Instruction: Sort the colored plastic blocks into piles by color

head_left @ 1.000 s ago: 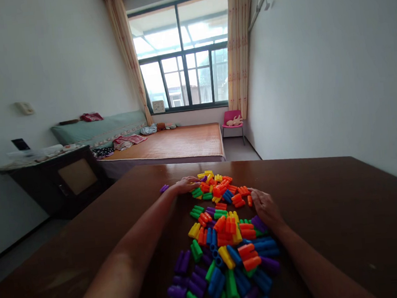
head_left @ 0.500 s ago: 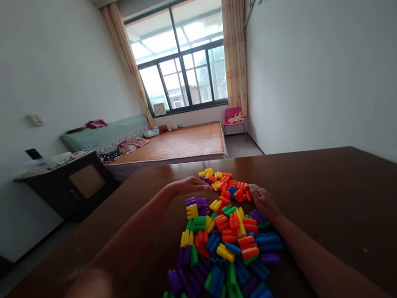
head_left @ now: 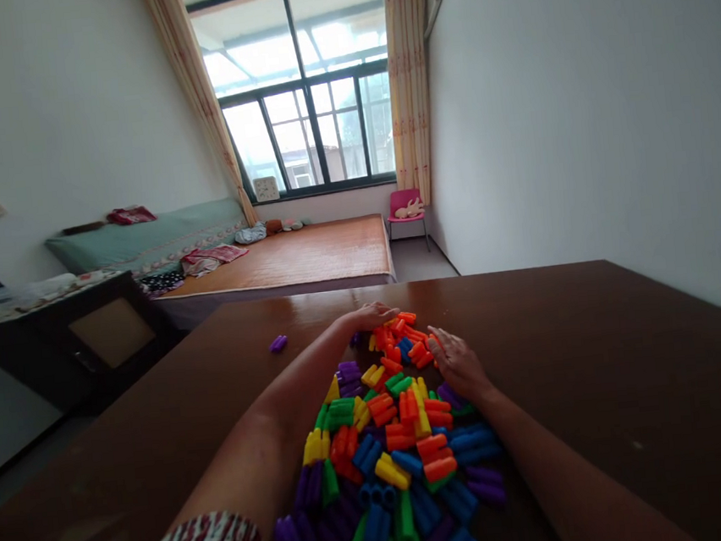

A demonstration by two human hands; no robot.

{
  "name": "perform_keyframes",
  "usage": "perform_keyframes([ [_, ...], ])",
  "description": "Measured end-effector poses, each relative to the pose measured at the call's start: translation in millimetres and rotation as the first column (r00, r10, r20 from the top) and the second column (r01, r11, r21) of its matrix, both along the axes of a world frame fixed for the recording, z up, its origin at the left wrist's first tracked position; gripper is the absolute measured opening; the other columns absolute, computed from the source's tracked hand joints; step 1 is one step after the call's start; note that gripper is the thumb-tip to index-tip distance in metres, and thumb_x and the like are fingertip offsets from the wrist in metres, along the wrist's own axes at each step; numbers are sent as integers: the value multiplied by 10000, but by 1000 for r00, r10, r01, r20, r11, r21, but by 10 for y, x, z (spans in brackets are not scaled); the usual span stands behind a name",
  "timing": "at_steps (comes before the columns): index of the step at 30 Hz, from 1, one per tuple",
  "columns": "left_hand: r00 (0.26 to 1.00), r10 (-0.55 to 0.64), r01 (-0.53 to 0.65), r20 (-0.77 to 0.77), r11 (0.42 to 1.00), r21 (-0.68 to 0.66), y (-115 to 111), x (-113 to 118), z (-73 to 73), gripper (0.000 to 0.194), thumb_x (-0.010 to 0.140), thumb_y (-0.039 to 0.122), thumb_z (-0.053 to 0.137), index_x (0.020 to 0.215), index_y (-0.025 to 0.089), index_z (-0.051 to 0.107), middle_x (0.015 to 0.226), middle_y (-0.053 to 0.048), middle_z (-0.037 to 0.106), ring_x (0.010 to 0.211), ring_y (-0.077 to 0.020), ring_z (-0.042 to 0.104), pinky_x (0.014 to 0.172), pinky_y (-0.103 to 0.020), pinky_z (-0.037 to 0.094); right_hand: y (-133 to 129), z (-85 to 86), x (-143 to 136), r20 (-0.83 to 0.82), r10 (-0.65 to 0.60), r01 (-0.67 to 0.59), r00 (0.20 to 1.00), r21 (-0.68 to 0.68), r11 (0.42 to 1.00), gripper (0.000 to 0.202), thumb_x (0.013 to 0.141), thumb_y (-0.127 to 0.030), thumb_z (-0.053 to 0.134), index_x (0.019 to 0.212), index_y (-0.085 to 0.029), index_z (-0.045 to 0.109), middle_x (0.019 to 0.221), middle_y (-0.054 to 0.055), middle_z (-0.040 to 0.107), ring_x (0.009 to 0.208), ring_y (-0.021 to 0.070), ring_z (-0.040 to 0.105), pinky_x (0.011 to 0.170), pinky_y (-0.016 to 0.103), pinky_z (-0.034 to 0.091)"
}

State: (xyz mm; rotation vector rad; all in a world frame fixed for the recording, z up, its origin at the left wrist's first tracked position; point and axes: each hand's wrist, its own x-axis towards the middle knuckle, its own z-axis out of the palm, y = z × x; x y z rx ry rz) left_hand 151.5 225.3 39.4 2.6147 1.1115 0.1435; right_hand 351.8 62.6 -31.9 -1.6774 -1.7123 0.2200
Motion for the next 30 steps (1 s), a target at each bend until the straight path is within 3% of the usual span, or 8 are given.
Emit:
perform_keyframes([
  [6, 956, -255, 284, 145, 928, -239, -448, 7, 202, 580, 892, 641, 397, 1021, 190, 739, 1108, -51, 683, 1044, -193, 594, 957, -251, 419, -93, 160, -30, -8, 5, -6, 1000, -87, 996, 501, 932, -462, 355, 1338, -222, 527, 1308, 110, 585, 1226, 296, 504, 1010, 491, 392],
  [9, 943, -286, 325, 170, 901, -289, -720, -75, 343, 557, 887, 632, 430, 989, 187, 750, 1105, -56, 681, 1034, -192, 599, 948, -257, 431, -133, 231, -58, -173, 149, -168, 973, -96, 981, 427, 916, -475, 403, 1198, -246, 627, 1148, 86, 673, 1088, 269, 602, 952, 438, 445],
  [14, 930, -273, 338, 246, 898, -281, -1158, -315, 581, 539, 924, 594, 386, 1072, 199, 723, 1210, -67, 643, 1105, -193, 586, 990, -280, 428, -253, 463, -183, -570, 412, -466, 711, 57, 883, 443, 882, -524, 485, 1173, -219, 620, 1097, 63, 689, 982, 210, 648, 887, 355, 501],
  [16, 934, -236, 299, 268, 928, -223, -1368, -485, 680, 541, 940, 577, 359, 1131, 200, 696, 1288, -81, 597, 1157, -203, 564, 1019, -304, 417, -332, 595, -245, -646, 465, -536, 606, 101, 838, 463, 883, -534, 488, 1190, -208, 604, 1113, 74, 684, 975, 202, 651, 883, 358, 510],
  [18, 944, -187, 228, 272, 965, -127, -1633, -712, 774, 516, 947, 554, 367, 1181, 208, 668, 1338, -87, 559, 1221, -214, 521, 1056, -327, 392, -414, 712, -299, -657, 505, -569, 559, 139, 811, 463, 890, -539, 480, 1185, -205, 606, 1136, 83, 678, 1010, 202, 643, 908, 363, 502],
  [24, 974, -53, 36, 222, 996, 82, -2844, -1482, 876, 438, 957, 500, 376, 1263, 299, 616, 1429, -48, 486, 1349, -248, 383, 1138, -419, 289, -531, 789, -370, -523, 488, -489, 699, 149, 859, 467, 898, -563, 447, 1134, -209, 637, 1089, 82, 700, 1051, 215, 629, 970, 396, 462],
  [27, 989, -34, 17, 144, 992, 123, -3528, -1670, 755, 426, 941, 519, 386, 1286, 373, 589, 1464, -5, 452, 1390, -268, 319, 1161, -434, 238, -526, 744, -383, -457, 479, -467, 749, 147, 872, 483, 907, -567, 417, 1134, -204, 642, 1076, 79, 706, 1038, 214, 633, 954, 386, 470],
  [30, 997, -74, 73, 2, 988, 139, -4025, -1651, 544, 481, 887, 548, 488, 1351, 422, 503, 1492, 3, 416, 1414, -286, 270, 1183, -480, 137, -555, 728, -417, -382, 490, -472, 783, 146, 869, 481, 915, -553, 406, 1159, -211, 639, 1087, 71, 704, 1042, 216, 631, 950, 375, 471],
])
